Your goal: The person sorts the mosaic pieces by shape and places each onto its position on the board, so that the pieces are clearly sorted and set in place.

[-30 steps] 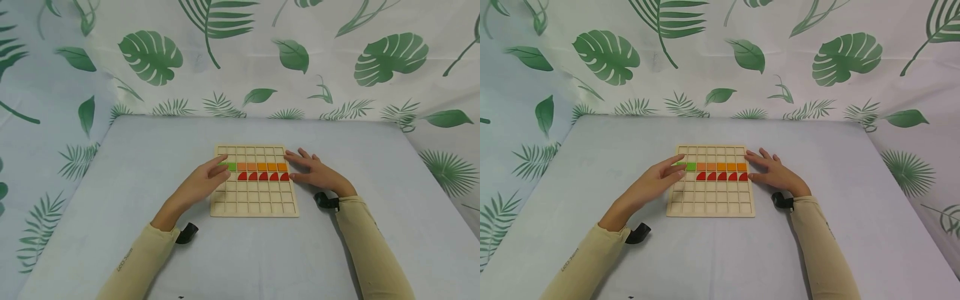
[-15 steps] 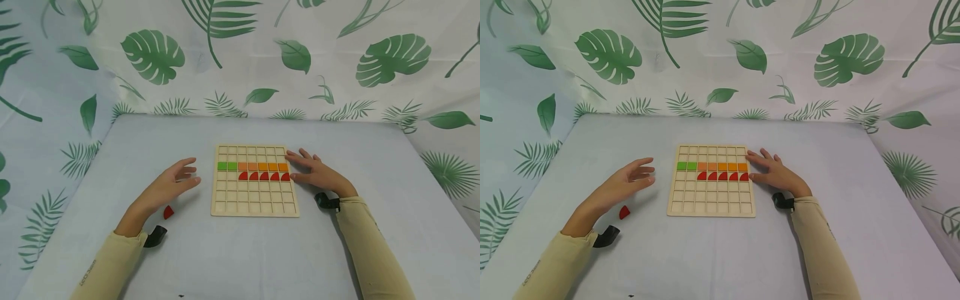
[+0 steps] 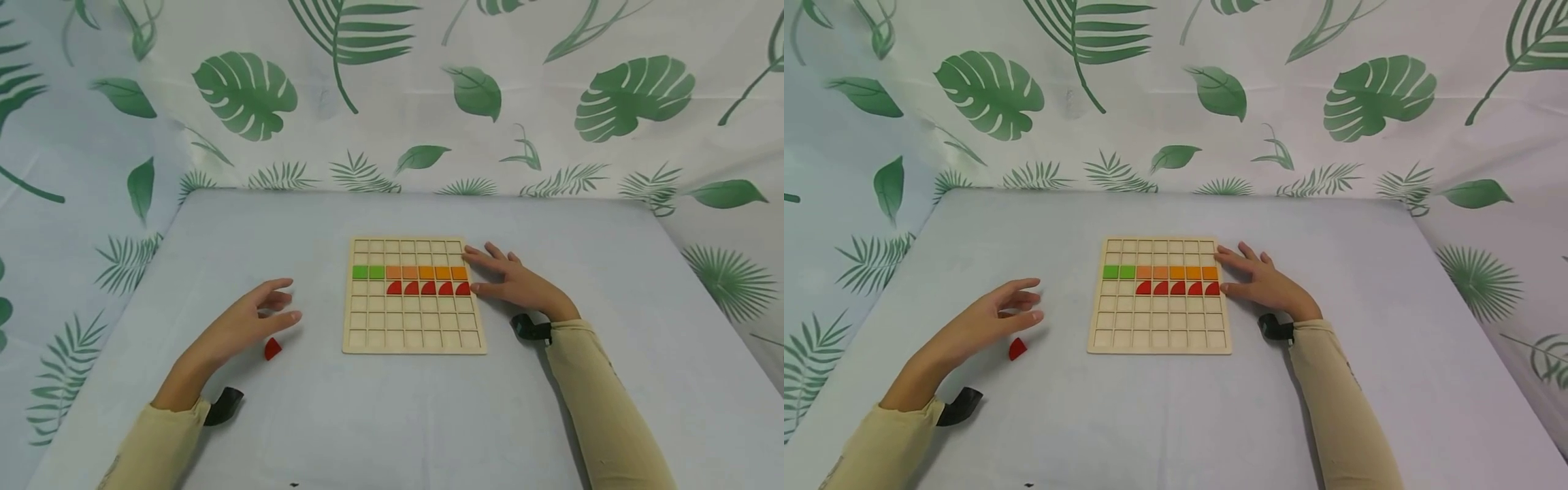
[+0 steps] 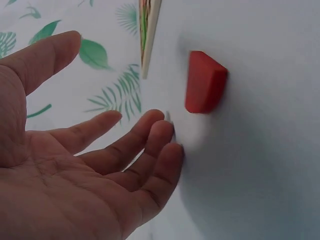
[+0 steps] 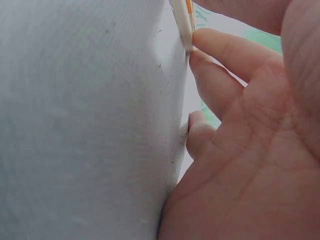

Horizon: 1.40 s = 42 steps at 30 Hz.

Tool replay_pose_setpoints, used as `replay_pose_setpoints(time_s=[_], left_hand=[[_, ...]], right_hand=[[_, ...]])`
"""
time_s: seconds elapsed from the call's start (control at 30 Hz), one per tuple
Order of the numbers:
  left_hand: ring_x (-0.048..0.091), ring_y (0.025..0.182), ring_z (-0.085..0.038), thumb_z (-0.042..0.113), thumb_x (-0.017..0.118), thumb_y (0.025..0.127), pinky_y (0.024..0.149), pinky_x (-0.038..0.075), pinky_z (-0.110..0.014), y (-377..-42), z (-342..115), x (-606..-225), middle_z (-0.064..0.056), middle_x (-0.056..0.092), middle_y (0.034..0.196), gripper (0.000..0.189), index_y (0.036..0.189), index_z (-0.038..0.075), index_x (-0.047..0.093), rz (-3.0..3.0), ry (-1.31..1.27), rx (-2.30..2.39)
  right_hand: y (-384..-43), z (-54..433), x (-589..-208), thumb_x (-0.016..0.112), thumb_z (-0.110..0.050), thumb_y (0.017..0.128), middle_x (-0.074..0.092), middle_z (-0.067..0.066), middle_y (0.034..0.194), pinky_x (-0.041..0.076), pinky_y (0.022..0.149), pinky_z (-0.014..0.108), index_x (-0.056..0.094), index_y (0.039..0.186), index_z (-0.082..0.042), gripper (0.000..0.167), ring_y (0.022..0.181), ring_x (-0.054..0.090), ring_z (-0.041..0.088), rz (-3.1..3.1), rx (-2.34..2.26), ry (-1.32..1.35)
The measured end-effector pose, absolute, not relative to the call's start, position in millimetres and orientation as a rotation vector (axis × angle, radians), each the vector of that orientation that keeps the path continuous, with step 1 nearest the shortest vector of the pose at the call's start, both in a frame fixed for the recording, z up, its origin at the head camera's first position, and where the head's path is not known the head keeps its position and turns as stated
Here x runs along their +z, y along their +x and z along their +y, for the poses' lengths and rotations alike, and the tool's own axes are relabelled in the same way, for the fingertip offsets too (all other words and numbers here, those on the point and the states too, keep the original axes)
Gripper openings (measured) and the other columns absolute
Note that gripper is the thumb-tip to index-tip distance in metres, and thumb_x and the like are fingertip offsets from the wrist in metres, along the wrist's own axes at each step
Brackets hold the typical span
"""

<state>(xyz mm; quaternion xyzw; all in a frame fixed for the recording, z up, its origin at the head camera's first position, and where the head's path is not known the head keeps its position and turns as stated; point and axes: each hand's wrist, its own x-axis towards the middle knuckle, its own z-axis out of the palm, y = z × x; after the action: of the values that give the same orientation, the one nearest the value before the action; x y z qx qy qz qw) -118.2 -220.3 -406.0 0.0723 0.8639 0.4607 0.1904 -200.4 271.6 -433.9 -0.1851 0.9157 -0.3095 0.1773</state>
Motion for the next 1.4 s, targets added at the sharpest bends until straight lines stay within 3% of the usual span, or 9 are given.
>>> replay_pose_setpoints(time_s=[0.13,0.27,0.57,0.77,1.0,1.4], left_hand=[[0.053,0.131,-0.039,0.038,0.074,0.102,0.099,0.053,-0.048,-112,-227,-410,-0.020,0.056,0.145,0.074,0.160,0.004,0.044,2.454,0.184,1.293],[0.056,0.124,-0.034,0.035,0.077,0.101,0.090,0.054,-0.040,-107,-233,-412,-0.018,0.059,0.137,0.068,0.153,0.001,0.051,2.453,0.173,1.290],[0.055,0.107,-0.028,0.032,0.082,0.097,0.086,0.049,-0.042,-102,-243,-412,-0.012,0.061,0.116,0.046,0.125,0.000,0.065,2.532,0.231,1.139],[0.050,0.097,-0.026,0.026,0.087,0.091,0.082,0.044,-0.040,-102,-244,-418,-0.010,0.056,0.105,0.039,0.109,0.001,0.064,2.598,0.318,1.046],[0.047,0.089,-0.024,0.022,0.085,0.092,0.077,0.042,-0.040,-103,-248,-420,-0.010,0.051,0.097,0.035,0.102,0.000,0.060,2.683,0.338,0.941],[0.054,0.097,-0.028,0.014,0.078,0.096,0.083,0.047,-0.044,-103,-249,-423,-0.013,0.059,0.107,0.023,0.108,-0.003,0.067,2.704,0.329,0.958]], right_hand=[[-201,270,-434,0.072,-0.036,0.103,0.020,0.009,0.177,-0.012,0.124,0.062,0.038,0.167,-0.010,0.077,0.163,-0.007,0.037,2.596,-0.872,-0.552],[-201,270,-434,0.072,-0.035,0.103,0.020,0.008,0.177,-0.011,0.124,0.062,0.037,0.167,-0.011,0.077,0.163,-0.007,0.036,2.596,-0.865,-0.536],[-199,270,-434,0.073,-0.036,0.102,0.020,0.010,0.177,-0.011,0.124,0.063,0.038,0.167,-0.010,0.078,0.163,-0.008,0.038,2.597,-0.877,-0.525],[-198,270,-433,0.073,-0.036,0.102,0.020,0.010,0.177,-0.011,0.124,0.063,0.038,0.167,-0.011,0.078,0.163,-0.007,0.038,2.598,-0.883,-0.525],[-201,270,-434,0.072,-0.035,0.103,0.021,0.011,0.177,-0.011,0.124,0.063,0.038,0.167,-0.010,0.077,0.163,-0.007,0.039,2.594,-0.884,-0.561],[-202,272,-435,0.073,-0.034,0.103,0.020,0.009,0.177,-0.012,0.124,0.062,0.038,0.167,-0.011,0.077,0.163,-0.008,0.037,2.591,-0.873,-0.540]])
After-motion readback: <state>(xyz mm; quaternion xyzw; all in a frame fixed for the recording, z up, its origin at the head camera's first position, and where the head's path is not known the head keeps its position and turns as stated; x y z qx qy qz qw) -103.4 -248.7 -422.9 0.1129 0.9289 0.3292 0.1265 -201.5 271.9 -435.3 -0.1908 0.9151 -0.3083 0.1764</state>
